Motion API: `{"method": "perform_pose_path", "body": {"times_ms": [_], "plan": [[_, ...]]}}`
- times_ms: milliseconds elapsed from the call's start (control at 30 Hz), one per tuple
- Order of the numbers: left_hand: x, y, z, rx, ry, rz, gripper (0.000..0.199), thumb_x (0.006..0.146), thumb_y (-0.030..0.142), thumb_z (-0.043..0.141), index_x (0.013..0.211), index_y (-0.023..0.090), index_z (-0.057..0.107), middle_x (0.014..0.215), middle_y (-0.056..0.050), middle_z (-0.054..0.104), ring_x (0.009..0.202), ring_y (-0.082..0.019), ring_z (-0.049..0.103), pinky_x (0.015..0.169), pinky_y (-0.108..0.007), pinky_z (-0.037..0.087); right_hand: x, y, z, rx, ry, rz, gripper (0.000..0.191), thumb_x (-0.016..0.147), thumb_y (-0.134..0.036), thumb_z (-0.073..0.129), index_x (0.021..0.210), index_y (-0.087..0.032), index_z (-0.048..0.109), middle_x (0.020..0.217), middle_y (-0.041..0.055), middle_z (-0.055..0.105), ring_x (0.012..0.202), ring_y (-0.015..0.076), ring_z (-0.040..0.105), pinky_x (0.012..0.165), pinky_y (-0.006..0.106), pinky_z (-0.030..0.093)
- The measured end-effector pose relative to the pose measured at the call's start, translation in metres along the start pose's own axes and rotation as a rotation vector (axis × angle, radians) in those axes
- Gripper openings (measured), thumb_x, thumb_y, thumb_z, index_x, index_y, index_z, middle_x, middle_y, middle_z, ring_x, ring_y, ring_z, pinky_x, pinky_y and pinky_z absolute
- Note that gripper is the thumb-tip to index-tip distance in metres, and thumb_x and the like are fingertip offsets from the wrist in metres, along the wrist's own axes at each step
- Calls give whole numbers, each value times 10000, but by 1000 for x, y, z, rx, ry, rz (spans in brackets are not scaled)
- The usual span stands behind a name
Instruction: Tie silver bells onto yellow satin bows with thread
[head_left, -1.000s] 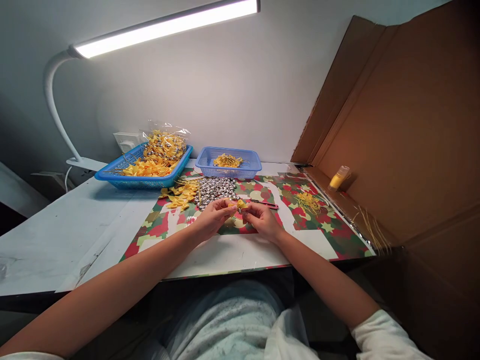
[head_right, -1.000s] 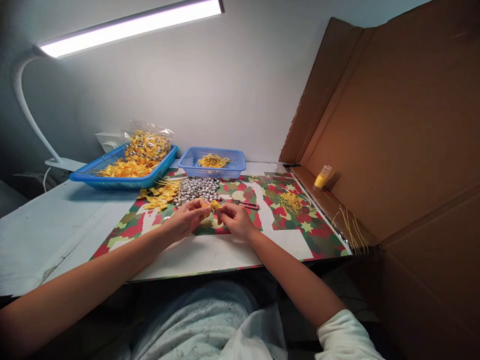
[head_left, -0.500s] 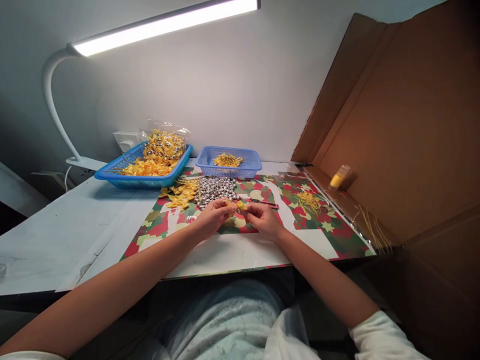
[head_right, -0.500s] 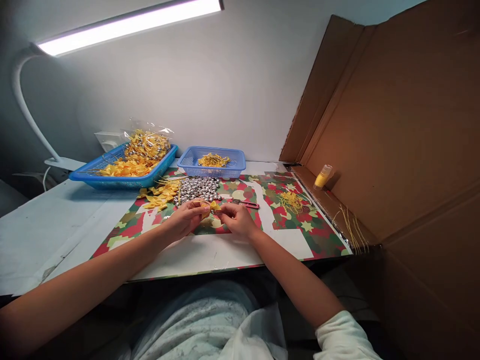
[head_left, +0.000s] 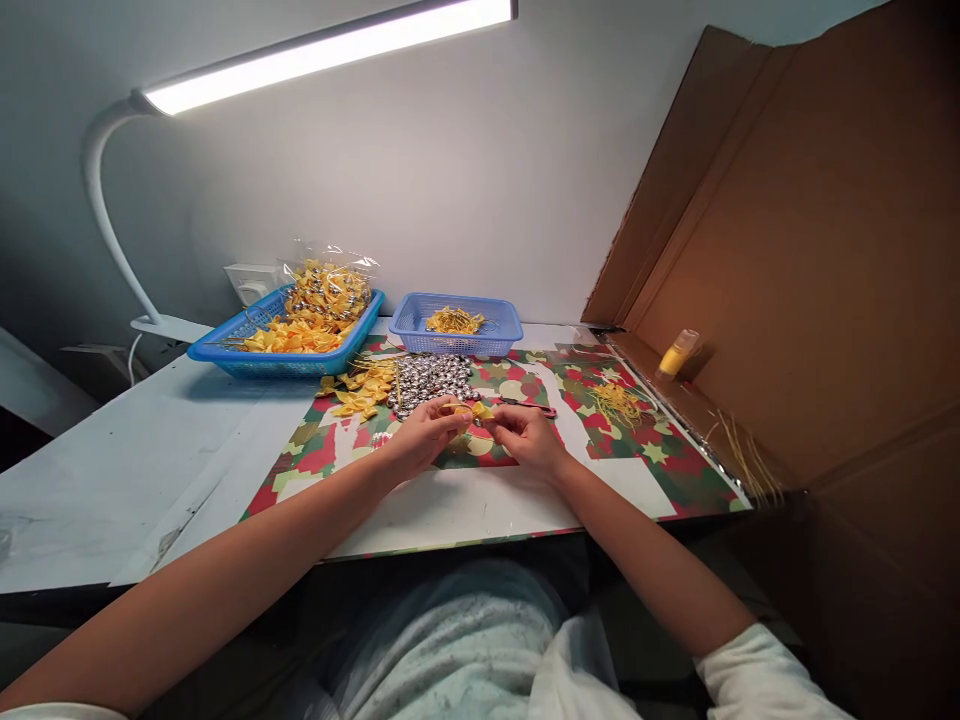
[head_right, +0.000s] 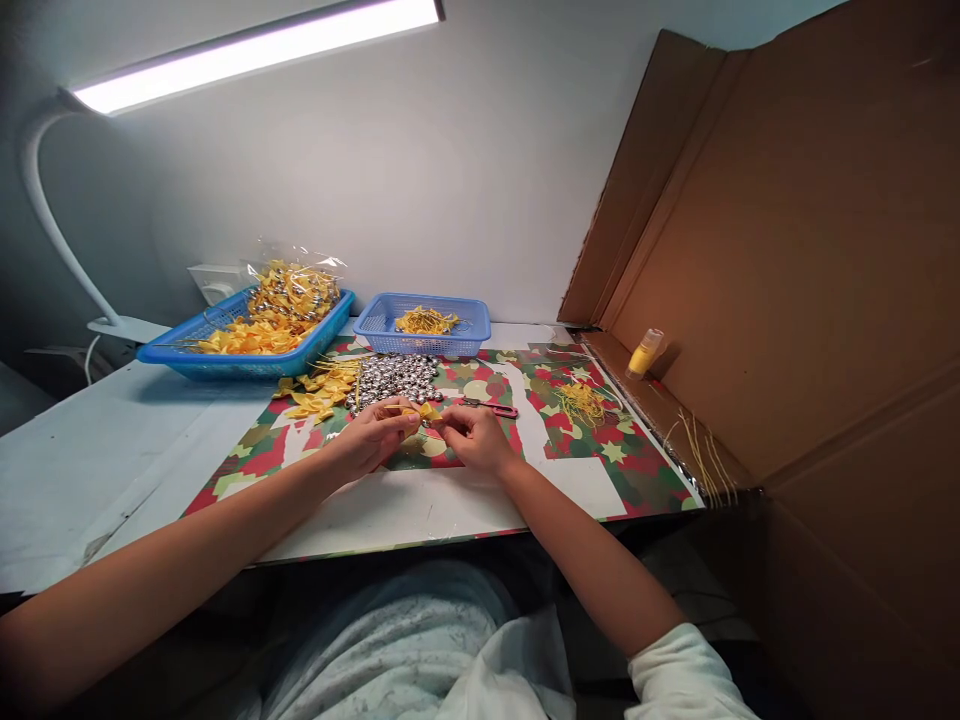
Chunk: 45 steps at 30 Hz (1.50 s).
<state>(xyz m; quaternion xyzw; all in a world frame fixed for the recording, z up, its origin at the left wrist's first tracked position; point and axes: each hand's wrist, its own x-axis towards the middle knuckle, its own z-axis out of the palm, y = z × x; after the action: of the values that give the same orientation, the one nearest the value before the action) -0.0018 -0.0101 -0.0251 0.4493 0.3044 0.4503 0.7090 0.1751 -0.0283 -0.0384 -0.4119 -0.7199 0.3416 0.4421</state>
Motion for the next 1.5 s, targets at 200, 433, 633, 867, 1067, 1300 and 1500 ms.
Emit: {"method": "perform_pose_path", "body": {"times_ms": [200,433,633,867,1067,1300,1500], "plan": [[0,-2,-1,21,-36,-9,270,563,253,826,618,148,584,696,-3,621,643,-99,532,611,-215,389,0,-2,0,-30,-16,-3,192,810,-290,528,686,-166,605,624,-10,509,546,93,408,518,227,319],[2,-3,-3,38,-25,-12,284,555,257,820,616,150,564,671,2,601,642,-103,524,608,-221,378,-1,-3,0,-89,-2,-24,189,812,-275,517,700,-164,620,624,-5,528,559,100,410,528,235,307],[2,-1,0,33,-2,-1,264,540,238,802,588,156,556,575,32,535,572,-84,450,568,-219,351,-1,-5,-1,-101,22,-29,181,806,-276,514,687,-168,598,617,-8,522,552,97,405,535,236,318],[3,-2,-1,-2,2,-15,268,549,221,794,599,146,542,592,27,518,600,-89,464,593,-220,363,-1,-3,-1,-54,25,-32,176,801,-281,522,683,-172,592,588,-19,490,543,93,390,520,230,303],[3,-2,-1,-29,5,-33,267,533,209,802,592,140,551,587,25,524,597,-83,462,592,-212,365,-1,-4,-1,-65,28,-41,162,797,-256,519,691,-172,607,585,-21,493,533,90,387,514,227,304],[4,-3,-1,14,-10,-16,277,534,233,804,553,147,541,544,30,502,549,-80,420,535,-218,328,-1,-6,-3,-152,36,-95,181,808,-224,503,674,-170,612,592,-4,532,547,101,416,530,234,331],[2,-3,0,16,-18,1,301,535,261,818,553,152,538,534,38,489,537,-74,402,522,-213,321,-1,-5,0,-106,35,-65,175,808,-238,509,673,-172,597,596,-13,507,555,98,404,532,234,320]]}}
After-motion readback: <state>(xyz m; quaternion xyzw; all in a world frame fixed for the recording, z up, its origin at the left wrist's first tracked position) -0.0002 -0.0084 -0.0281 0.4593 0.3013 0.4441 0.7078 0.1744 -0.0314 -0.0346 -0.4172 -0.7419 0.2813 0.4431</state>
